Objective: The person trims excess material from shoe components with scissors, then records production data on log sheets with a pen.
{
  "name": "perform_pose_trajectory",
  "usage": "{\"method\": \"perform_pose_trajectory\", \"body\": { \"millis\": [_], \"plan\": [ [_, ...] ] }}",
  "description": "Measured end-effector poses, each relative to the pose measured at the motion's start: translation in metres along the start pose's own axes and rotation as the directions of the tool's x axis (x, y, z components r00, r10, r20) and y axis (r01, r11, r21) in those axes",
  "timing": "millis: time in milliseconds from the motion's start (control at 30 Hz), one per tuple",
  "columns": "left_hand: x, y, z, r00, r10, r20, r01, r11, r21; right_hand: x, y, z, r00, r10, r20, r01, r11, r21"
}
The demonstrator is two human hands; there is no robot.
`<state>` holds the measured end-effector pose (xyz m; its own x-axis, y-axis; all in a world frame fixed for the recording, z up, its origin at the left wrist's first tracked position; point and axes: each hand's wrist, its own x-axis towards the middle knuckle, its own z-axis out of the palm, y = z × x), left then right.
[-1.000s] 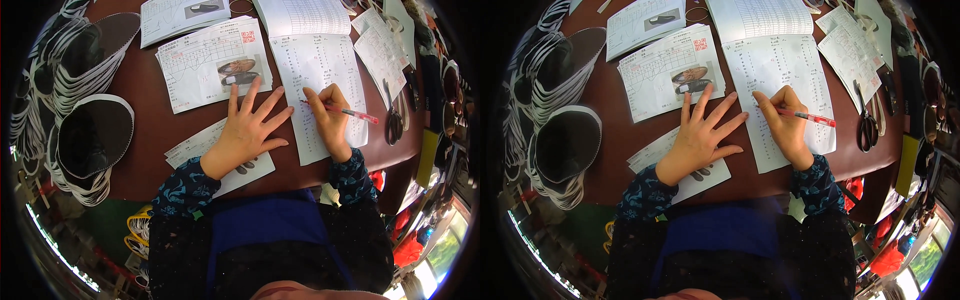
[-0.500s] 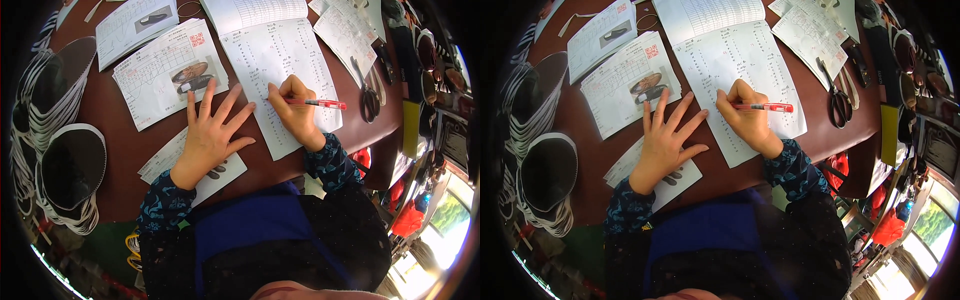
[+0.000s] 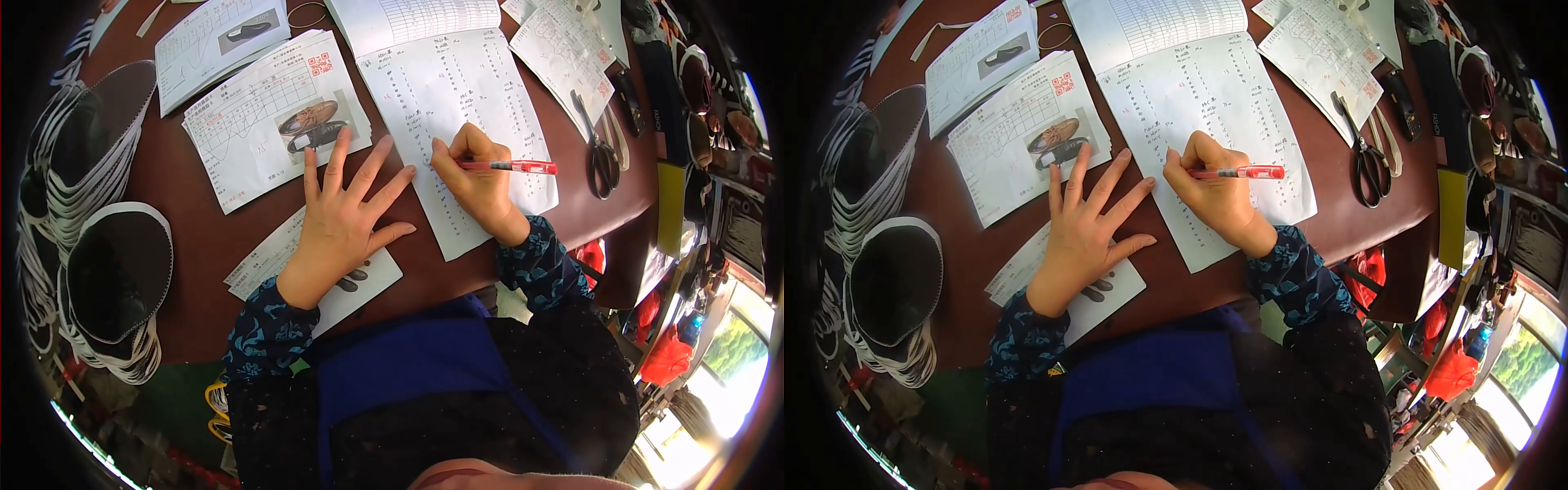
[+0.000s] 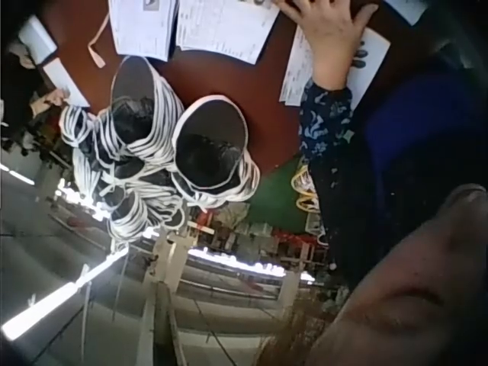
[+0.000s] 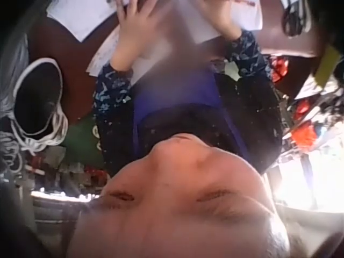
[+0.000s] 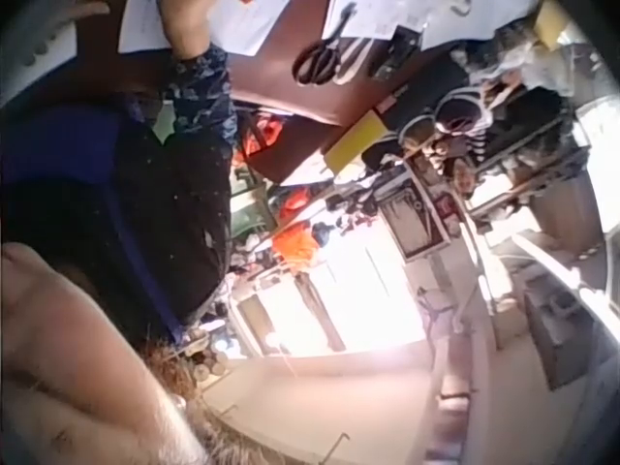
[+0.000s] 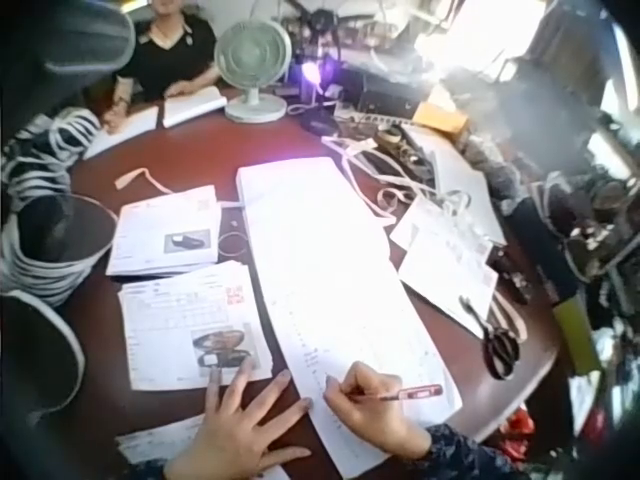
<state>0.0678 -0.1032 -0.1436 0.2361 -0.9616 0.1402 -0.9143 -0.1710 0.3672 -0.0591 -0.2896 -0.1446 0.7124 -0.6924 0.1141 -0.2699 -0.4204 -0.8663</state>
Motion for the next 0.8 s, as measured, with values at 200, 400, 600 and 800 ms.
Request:
{"method": "perform_pose_trajectory", "body": {
  "millis": [200, 400, 600, 800],
  "plan": [
    [0.000, 0.000, 0.000, 1.000, 0.001, -0.007, -0.001, 1.000, -0.001, 0.000, 0.002, -0.003, 0.999, -0.021, 0.035, 0.021, 1.000, -0.005],
    [-0.002, -0.002, -0.002, 1.000, -0.002, -0.006, 0.002, 1.000, 0.015, 0.003, 0.000, 0.003, 1.000, 0.023, 0.000, -0.023, 0.994, 0.108],
    [0.000, -0.002, 0.008, 0.998, 0.031, -0.045, -0.033, 0.999, -0.042, 0.001, -0.005, -0.002, 0.999, 0.039, 0.022, -0.041, 0.997, 0.061],
    [-0.003, -0.002, 0.006, 0.999, 0.026, -0.034, -0.028, 0.999, -0.041, 0.003, -0.010, -0.001, 0.995, 0.072, 0.066, -0.078, 0.993, 0.091]
  ]
}}
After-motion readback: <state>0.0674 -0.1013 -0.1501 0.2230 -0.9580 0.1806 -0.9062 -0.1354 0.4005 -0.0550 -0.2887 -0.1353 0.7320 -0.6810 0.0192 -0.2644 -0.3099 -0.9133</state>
